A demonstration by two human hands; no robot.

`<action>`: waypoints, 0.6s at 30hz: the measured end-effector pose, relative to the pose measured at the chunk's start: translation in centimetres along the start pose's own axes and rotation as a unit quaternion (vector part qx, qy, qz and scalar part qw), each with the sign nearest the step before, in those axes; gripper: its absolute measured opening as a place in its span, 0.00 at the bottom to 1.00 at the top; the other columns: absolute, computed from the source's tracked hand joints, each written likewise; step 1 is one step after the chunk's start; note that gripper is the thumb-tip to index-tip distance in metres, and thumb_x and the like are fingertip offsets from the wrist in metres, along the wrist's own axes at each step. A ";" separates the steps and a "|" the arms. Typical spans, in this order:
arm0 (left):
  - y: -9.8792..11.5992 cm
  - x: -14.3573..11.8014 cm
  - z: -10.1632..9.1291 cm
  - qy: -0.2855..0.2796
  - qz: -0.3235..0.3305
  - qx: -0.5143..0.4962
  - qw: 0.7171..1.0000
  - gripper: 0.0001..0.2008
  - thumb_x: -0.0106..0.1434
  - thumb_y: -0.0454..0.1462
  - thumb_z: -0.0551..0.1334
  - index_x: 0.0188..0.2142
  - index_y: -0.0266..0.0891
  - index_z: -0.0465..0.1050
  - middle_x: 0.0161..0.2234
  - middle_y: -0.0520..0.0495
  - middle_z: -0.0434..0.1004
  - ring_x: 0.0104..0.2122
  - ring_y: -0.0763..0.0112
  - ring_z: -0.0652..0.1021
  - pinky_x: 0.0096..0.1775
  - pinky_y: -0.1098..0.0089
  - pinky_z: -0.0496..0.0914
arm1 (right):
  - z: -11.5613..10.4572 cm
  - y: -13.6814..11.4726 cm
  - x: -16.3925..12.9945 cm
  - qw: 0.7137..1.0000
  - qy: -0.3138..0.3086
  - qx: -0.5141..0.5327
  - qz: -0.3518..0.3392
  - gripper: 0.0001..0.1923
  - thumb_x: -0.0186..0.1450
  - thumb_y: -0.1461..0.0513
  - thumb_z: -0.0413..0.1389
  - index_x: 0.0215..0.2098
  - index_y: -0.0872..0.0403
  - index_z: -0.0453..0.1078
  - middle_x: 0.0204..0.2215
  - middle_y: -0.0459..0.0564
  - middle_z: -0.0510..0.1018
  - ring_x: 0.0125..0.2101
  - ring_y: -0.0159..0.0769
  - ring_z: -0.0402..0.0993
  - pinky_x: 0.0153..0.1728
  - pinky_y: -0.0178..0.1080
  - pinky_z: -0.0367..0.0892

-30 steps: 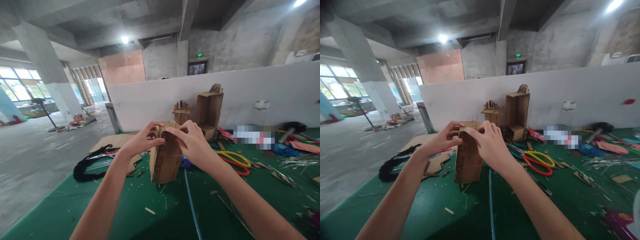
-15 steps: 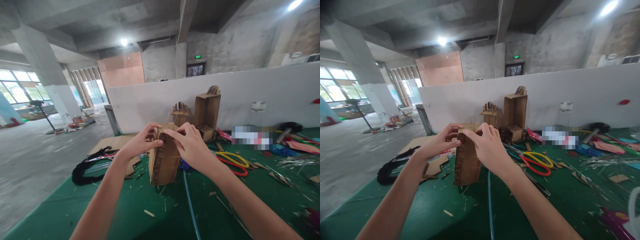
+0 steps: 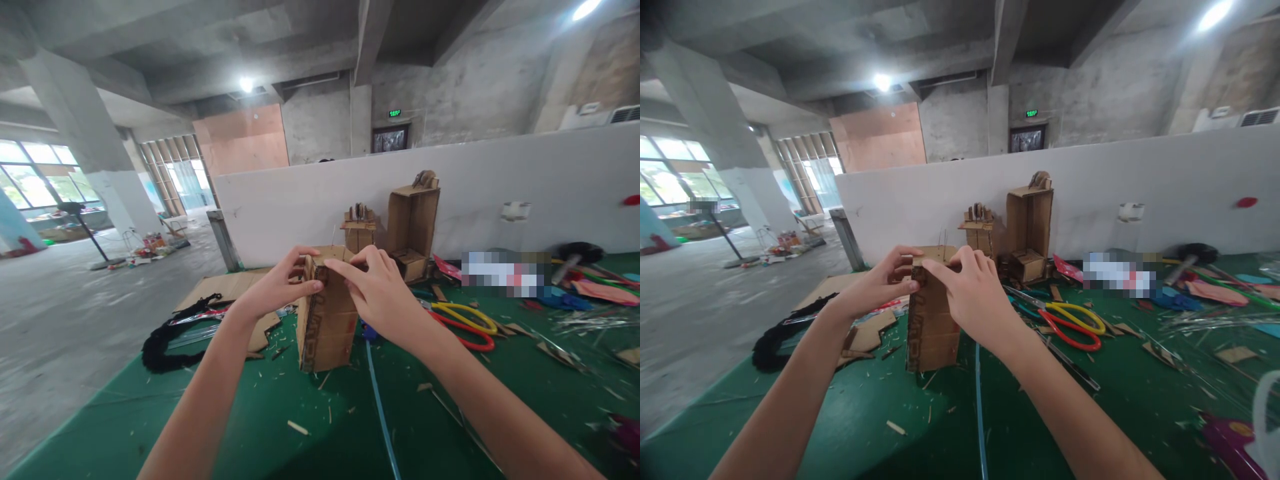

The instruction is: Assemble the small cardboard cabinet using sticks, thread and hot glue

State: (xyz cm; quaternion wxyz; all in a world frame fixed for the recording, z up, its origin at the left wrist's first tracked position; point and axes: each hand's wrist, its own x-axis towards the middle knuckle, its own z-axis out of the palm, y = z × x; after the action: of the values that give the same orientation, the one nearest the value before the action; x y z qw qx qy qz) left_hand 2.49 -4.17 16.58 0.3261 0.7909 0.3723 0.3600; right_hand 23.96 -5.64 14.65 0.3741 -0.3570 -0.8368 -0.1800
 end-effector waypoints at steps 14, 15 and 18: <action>0.0 -0.1 -0.2 0.003 -0.011 -0.002 1.000 0.23 0.59 0.44 0.62 0.51 0.49 0.56 0.49 0.45 0.64 0.46 0.64 0.70 0.46 0.59 0.66 | -0.4 0.2 0.1 1.000 -0.005 0.005 -0.013 0.25 0.64 0.70 0.46 0.57 0.47 0.61 0.40 0.54 0.67 0.41 0.42 0.63 0.45 0.48 0.60; -0.1 -0.1 -0.2 0.001 -0.011 -0.002 1.000 0.23 0.59 0.44 0.62 0.51 0.49 0.56 0.49 0.45 0.64 0.46 0.64 0.70 0.46 0.59 0.67 | -1.0 0.7 0.2 1.000 -0.001 0.019 -0.012 0.24 0.64 0.70 0.46 0.57 0.48 0.61 0.41 0.54 0.68 0.41 0.42 0.64 0.46 0.48 0.60; -0.1 -0.1 -0.3 -0.005 -0.008 -0.007 1.000 0.23 0.60 0.44 0.62 0.52 0.49 0.56 0.48 0.45 0.65 0.47 0.64 0.70 0.47 0.60 0.66 | -3.4 2.8 0.4 0.996 0.076 0.049 0.023 0.20 0.67 0.68 0.45 0.56 0.51 0.61 0.42 0.53 0.72 0.43 0.41 0.67 0.46 0.48 0.63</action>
State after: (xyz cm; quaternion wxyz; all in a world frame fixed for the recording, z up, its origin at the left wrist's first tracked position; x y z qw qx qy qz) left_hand 2.20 -4.14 16.65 0.3364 0.7873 0.3748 0.3556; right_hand 27.48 -5.50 17.32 0.4576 -0.3424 -0.8055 -0.1569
